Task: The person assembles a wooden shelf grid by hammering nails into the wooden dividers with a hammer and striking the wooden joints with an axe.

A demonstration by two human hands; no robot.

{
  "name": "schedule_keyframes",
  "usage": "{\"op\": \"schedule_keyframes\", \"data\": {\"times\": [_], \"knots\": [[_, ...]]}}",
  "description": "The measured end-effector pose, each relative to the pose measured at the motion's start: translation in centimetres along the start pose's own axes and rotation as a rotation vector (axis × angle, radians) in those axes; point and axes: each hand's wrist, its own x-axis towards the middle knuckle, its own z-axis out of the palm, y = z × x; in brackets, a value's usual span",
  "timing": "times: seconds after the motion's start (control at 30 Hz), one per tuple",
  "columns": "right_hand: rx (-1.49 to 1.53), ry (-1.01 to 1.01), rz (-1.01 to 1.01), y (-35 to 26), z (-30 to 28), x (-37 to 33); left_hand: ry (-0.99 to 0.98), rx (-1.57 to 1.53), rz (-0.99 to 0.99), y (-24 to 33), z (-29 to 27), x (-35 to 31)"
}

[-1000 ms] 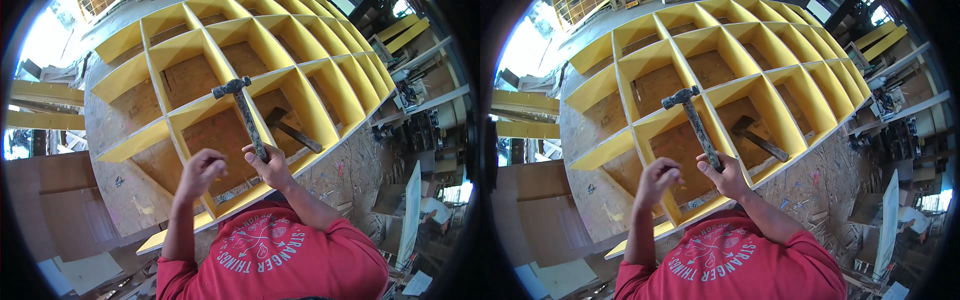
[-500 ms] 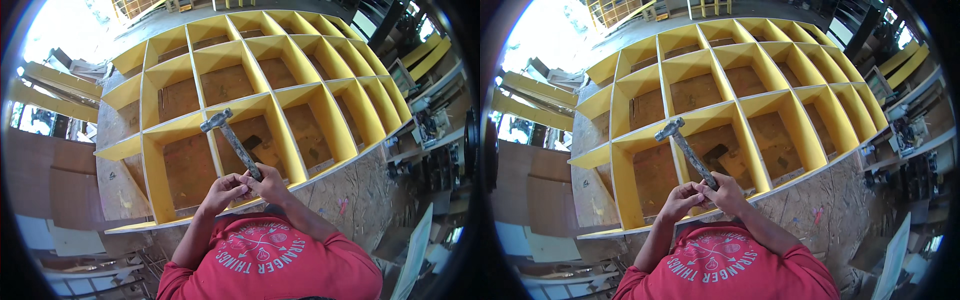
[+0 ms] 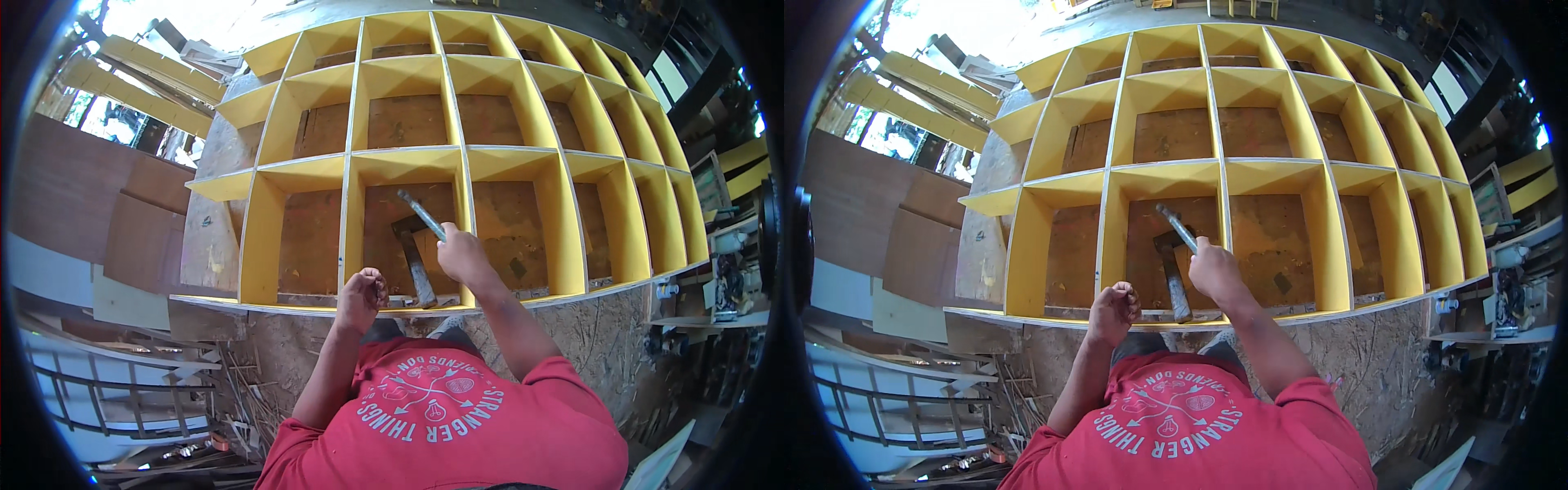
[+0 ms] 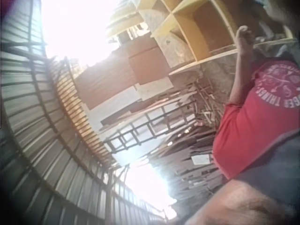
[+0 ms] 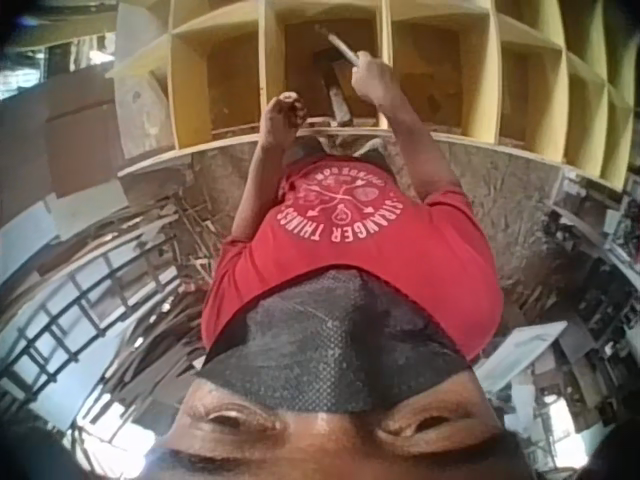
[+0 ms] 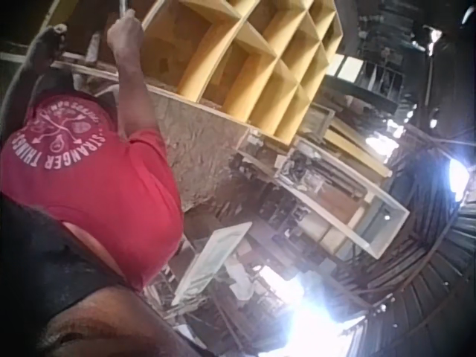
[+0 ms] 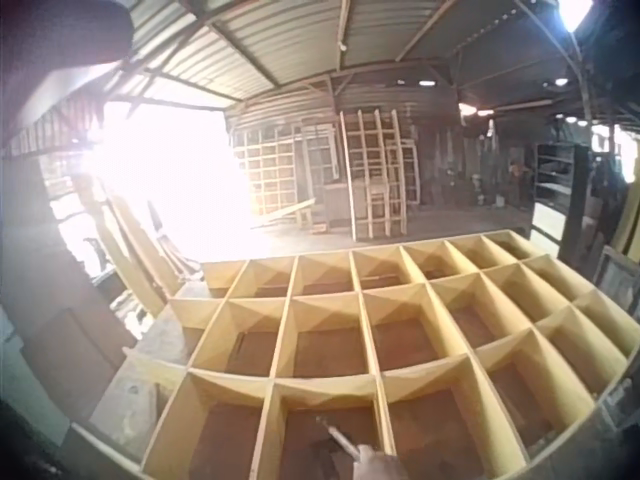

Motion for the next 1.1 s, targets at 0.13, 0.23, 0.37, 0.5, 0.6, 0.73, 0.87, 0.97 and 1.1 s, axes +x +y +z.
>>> {"op": "schedule_keyframes", "data": {"times": [0.13,0.23,0.37,0.5,0.6,0.73,0.87,0.97,1.1], "knots": [[-0.066,-0.064,-0.028,-3.1,4.0,3.2,0.003,0.103,0.008,-0.2,0.1,0.1],[-0.104,-0.063,-0.033,-5.4,7.7,4.7,0.022,0.356,0.094,0.0,0.1,0.3],[-0.173,-0.050,-0.100,-4.5,12.4,4.9,0.130,1.032,0.524,0.9,1.1,0.0],[-0.380,0.022,-0.094,-5.3,11.3,-0.2,0.073,1.464,0.835,2.5,-2.2,0.1],[-0.161,-0.339,0.317,-1.4,11.7,0.7,-0.209,1.552,0.825,2.6,-2.1,0.2],[-0.082,-0.465,0.361,-3.5,6.2,1.1,-0.258,1.542,0.718,3.3,-1.9,0.8],[-0.123,-0.255,0.295,-3.9,2.0,-3.9,-0.210,1.518,0.680,3.0,-1.7,1.1],[0.083,0.081,0.205,-3.1,-1.3,-7.3,-0.167,1.577,0.659,2.8,-1.3,1.1],[0.518,0.208,0.005,3.4,-1.5,-5.9,-0.168,1.489,0.472,1.3,3.3,4.2]]}}
